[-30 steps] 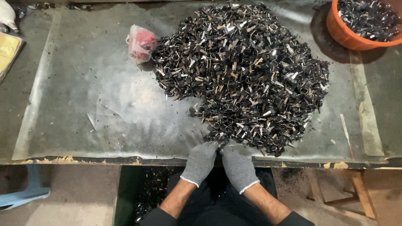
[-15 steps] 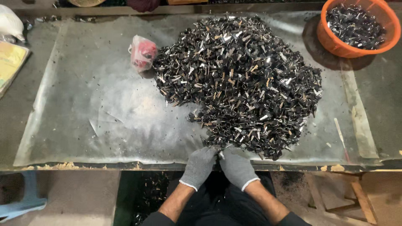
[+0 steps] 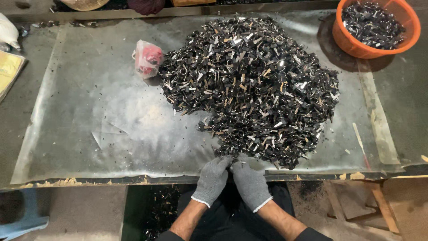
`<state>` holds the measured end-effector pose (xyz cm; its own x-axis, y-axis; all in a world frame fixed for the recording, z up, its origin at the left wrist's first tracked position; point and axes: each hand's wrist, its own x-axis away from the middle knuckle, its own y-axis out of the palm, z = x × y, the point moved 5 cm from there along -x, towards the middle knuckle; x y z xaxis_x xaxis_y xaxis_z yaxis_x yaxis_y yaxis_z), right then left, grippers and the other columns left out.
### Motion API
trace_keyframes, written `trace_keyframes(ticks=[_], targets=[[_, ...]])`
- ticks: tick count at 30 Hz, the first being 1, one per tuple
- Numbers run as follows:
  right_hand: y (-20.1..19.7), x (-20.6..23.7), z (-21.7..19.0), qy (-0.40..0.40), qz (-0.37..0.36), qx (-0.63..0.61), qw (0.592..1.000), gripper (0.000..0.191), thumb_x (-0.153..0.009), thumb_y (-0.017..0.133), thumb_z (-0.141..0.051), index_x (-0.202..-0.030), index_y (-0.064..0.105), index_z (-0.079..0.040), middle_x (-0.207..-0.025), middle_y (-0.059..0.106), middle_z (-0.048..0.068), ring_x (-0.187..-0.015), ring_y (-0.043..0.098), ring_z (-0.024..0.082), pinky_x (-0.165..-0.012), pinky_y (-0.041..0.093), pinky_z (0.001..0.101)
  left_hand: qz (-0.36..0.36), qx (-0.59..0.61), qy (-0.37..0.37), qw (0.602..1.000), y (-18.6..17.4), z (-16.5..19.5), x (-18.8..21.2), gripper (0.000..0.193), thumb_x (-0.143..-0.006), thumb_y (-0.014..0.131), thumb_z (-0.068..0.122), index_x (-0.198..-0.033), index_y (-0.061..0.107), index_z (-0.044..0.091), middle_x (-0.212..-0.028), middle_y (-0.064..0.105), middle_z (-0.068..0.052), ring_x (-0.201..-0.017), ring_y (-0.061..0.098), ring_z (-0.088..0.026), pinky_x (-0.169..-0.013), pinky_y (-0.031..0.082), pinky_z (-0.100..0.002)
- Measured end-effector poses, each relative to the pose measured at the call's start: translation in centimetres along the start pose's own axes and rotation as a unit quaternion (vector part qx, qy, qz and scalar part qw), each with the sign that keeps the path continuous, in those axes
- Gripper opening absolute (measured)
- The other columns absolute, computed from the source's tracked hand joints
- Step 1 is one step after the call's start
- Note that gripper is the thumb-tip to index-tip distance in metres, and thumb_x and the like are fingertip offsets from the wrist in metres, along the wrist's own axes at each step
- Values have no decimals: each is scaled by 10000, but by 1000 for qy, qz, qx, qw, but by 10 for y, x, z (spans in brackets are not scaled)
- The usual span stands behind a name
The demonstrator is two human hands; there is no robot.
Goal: The person, wearing gray gloves, sits at a metal workbench and picks small black metal components one at a time from a large pile spread on the table. They handle each piece briefly and drop it into a container below the table edge, repeating this sorting cycle throughout the clip.
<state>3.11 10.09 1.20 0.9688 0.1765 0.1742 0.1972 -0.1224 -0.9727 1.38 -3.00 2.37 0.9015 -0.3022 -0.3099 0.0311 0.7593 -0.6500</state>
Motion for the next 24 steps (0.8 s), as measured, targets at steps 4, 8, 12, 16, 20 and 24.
trace_keyframes(ticks=[4, 8, 12, 16, 20, 24], targets=[[8, -16, 3, -87, -45, -107, 989, 229, -941, 594, -184, -1119, 616, -42, -932, 711, 178, -824, 734, 364, -727, 592, 459, -21, -31, -46, 998, 3, -3, 5, 451, -825, 590, -18, -1258, 667, 84, -991, 710, -155, -921, 687, -372, -814, 545, -491], [-3, -23, 28, -36, -56, -292, 954, 263, -973, 609, -268, -1059, 605, -20, -903, 721, 179, -860, 722, 356, -758, 557, 475, 32, -30, -106, 993, 1, -12, 14, 479, -818, 721, 116, -1273, 613, 11, -895, 690, -172, -812, 668, -396, -698, 521, -506], [-20, -4, 19, -46, 62, -123, 989, 276, -917, 655, -260, -1025, 595, -13, -880, 704, 199, -856, 714, 377, -736, 574, 488, 37, -153, -15, 987, 7, -5, 18, 175, -855, 715, 134, -1016, 673, 77, -897, 697, -138, -791, 677, -350, -674, 526, -470], [-11, 6, 14, -14, -23, -121, 992, 252, -959, 591, -215, -1126, 581, -26, -882, 705, 185, -756, 745, 364, -641, 612, 480, 38, -111, -62, 991, 6, -11, 20, 103, -831, 754, 186, -872, 700, 109, -811, 690, -117, -769, 682, -343, -666, 522, -476], [1, 3, 9, 1, -25, -92, 995, 208, -999, 545, -230, -1081, 596, -45, -919, 708, 177, -744, 753, 360, -608, 619, 479, 87, -79, 7, 993, 4, -2, 21, 188, -774, 673, 78, -957, 716, 84, -870, 712, -112, -788, 686, -344, -680, 524, -470], [11, -5, 7, -86, -78, -199, 973, 211, -1008, 553, -220, -1106, 595, -38, -981, 705, 224, -864, 721, 424, -741, 587, 513, 63, -100, -3, 993, 6, -2, 21, 76, -864, 695, 116, -935, 691, 89, -850, 696, -106, -805, 692, -331, -718, 535, -468]])
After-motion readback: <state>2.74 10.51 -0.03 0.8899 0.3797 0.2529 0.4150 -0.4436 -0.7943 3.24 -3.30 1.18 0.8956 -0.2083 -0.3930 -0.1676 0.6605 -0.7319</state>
